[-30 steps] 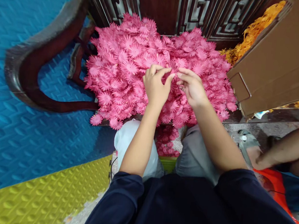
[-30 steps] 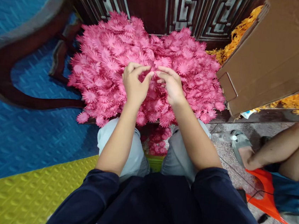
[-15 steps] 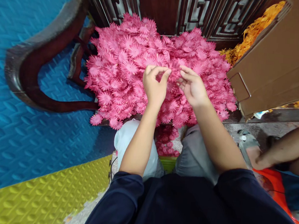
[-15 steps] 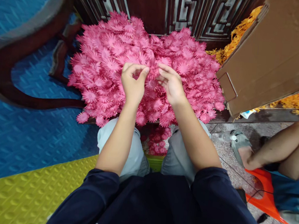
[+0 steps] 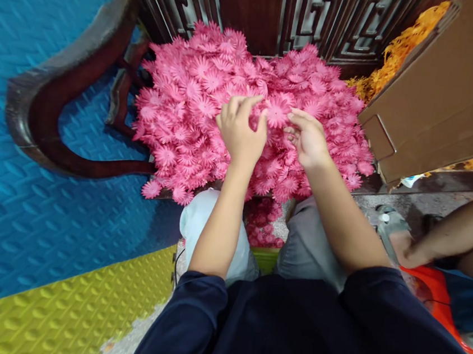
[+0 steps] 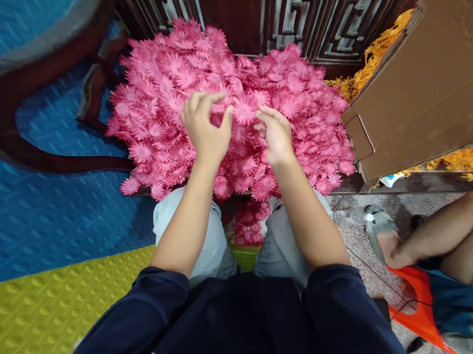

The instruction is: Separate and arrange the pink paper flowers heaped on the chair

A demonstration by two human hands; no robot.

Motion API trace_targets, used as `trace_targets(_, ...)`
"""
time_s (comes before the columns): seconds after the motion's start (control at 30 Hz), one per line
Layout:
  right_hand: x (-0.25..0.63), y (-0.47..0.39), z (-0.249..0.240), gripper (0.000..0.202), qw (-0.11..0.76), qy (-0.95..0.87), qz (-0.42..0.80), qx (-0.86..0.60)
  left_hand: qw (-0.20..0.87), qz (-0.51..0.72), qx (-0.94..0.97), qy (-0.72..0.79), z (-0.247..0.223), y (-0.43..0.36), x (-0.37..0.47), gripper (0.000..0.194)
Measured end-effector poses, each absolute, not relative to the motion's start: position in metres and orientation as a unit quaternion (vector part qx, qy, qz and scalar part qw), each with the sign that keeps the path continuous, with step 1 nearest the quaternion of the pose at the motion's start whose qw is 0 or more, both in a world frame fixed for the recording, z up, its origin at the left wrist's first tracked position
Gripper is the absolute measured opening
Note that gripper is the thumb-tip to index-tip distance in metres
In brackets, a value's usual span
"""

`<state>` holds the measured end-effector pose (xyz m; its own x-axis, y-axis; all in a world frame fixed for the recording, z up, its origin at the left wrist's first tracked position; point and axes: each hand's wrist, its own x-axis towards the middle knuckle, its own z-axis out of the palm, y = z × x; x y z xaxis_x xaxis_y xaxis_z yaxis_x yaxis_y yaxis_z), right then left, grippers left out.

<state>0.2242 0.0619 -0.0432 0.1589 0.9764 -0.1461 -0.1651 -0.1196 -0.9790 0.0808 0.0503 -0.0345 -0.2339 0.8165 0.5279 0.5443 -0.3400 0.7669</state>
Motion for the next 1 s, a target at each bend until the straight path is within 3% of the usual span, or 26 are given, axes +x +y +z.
trace_targets(0.13,0.225,0.06,-0.041,0.033,0.525,-0.433,0.533,-0.502,0.137,0.528,0.639,0.543,-0.034,0.05,0.084,0.023)
trace_targets(0.53,0.217,0.056,-0.031,0.026,0.539,-0.43,0.56,-0.459,0.171,0.53,0.622,0.55,-0.033,0.05,0.084,0.006)
trace_targets(1.0,0.214,0.048,-0.023,0.021,0.549,-0.344,0.628,-0.43,0.173,0.541,0.636,0.523,-0.043,0.056,0.085,0.022)
